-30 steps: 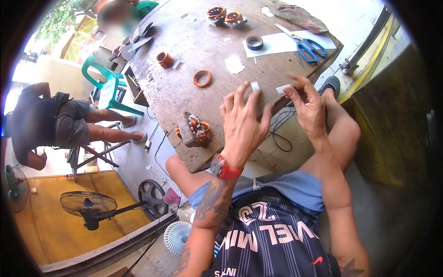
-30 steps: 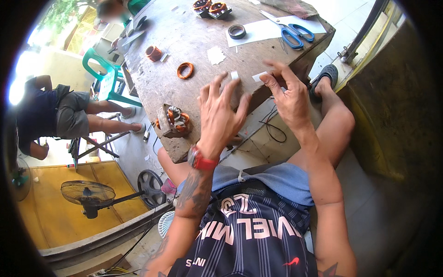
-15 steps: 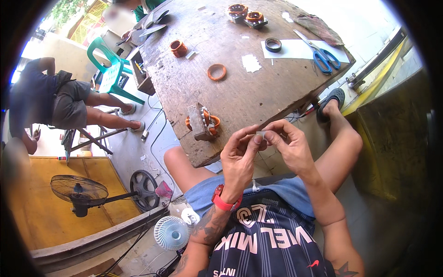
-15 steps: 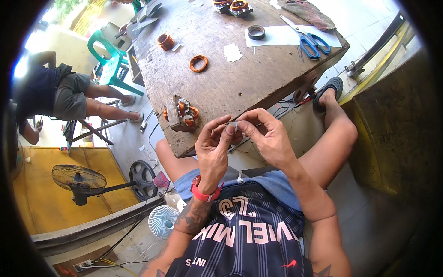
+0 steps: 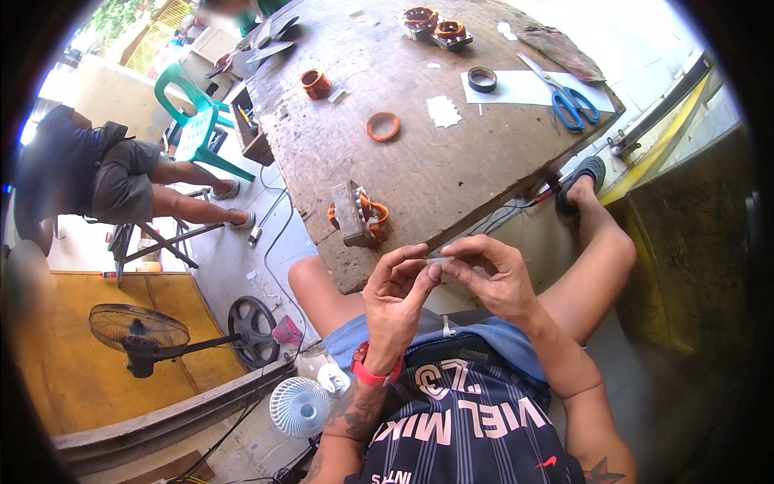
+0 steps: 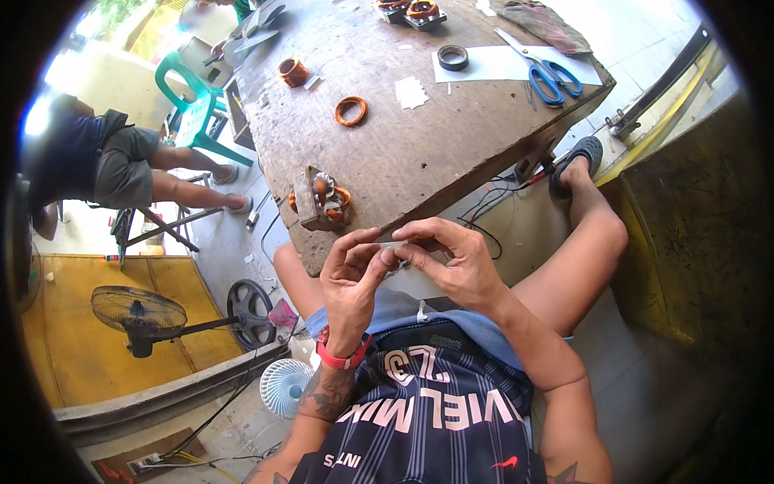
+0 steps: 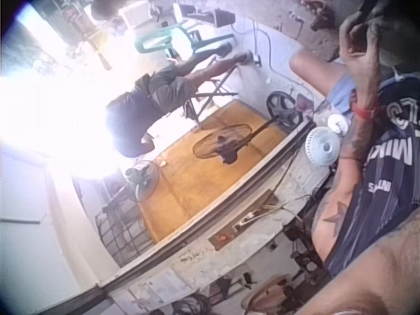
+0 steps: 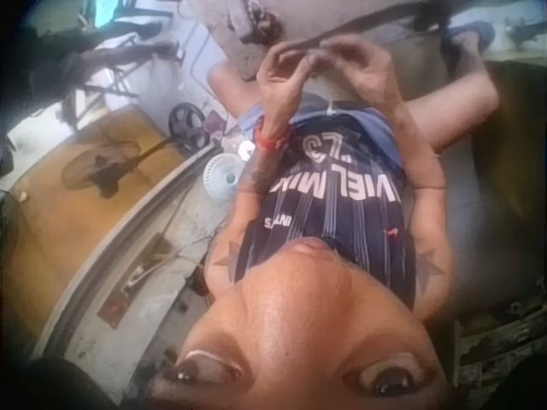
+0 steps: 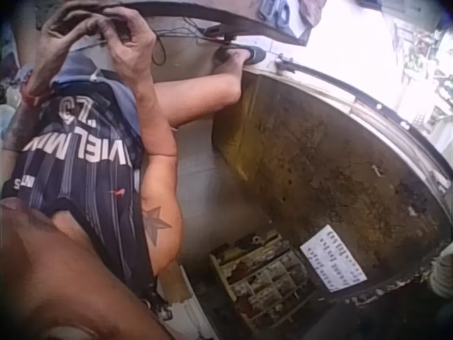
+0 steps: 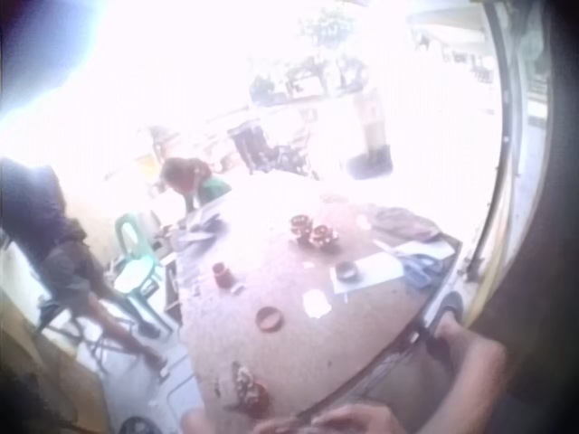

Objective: The person assembles a small electrical component by hand, inserting copper wire coils and white insulating pieces into a metal block. They use scissors to trim wire ends and place finished coils on the table.

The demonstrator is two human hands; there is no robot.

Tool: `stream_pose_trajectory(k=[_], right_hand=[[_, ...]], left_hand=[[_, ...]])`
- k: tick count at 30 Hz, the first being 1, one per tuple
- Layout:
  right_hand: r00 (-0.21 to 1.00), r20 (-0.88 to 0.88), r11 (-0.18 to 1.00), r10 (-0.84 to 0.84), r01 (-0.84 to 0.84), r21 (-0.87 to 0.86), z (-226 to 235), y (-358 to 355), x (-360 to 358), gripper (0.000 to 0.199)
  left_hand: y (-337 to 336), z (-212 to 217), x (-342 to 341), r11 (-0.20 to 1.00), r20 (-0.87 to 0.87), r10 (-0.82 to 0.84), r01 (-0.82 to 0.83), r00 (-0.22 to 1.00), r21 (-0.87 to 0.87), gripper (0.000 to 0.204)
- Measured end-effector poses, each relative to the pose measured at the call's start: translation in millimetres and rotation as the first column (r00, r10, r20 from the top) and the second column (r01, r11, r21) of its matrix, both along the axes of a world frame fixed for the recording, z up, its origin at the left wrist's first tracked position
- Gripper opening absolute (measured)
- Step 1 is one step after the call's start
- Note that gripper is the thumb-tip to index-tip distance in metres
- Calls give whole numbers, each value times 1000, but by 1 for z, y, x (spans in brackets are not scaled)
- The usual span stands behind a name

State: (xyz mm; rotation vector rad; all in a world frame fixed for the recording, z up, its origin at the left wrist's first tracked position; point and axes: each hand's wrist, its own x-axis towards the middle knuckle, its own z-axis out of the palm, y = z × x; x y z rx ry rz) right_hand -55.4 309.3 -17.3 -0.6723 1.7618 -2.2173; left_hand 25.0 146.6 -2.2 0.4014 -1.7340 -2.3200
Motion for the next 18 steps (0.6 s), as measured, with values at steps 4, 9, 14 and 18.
stream_pose_trajectory(k=[4,9,14,18], right_hand=[[992,-126,995,29,-16,98,0,2,-1,23],[988,-134,991,82,-67,113,2,4,0,29],[890,-455,986,29,49,160,4,0,-2,31],[784,-621,979,-14,138,153,5,-4,-1,29]], left_hand=[[-3,-1,3,979,-23,-50,44,998,-199,28],[-19,3,13,959,48,-100,110,994,-260,27],[-29,10,17,878,0,-145,129,989,-460,27],[-37,14,12,729,-92,-204,89,975,-679,24]])
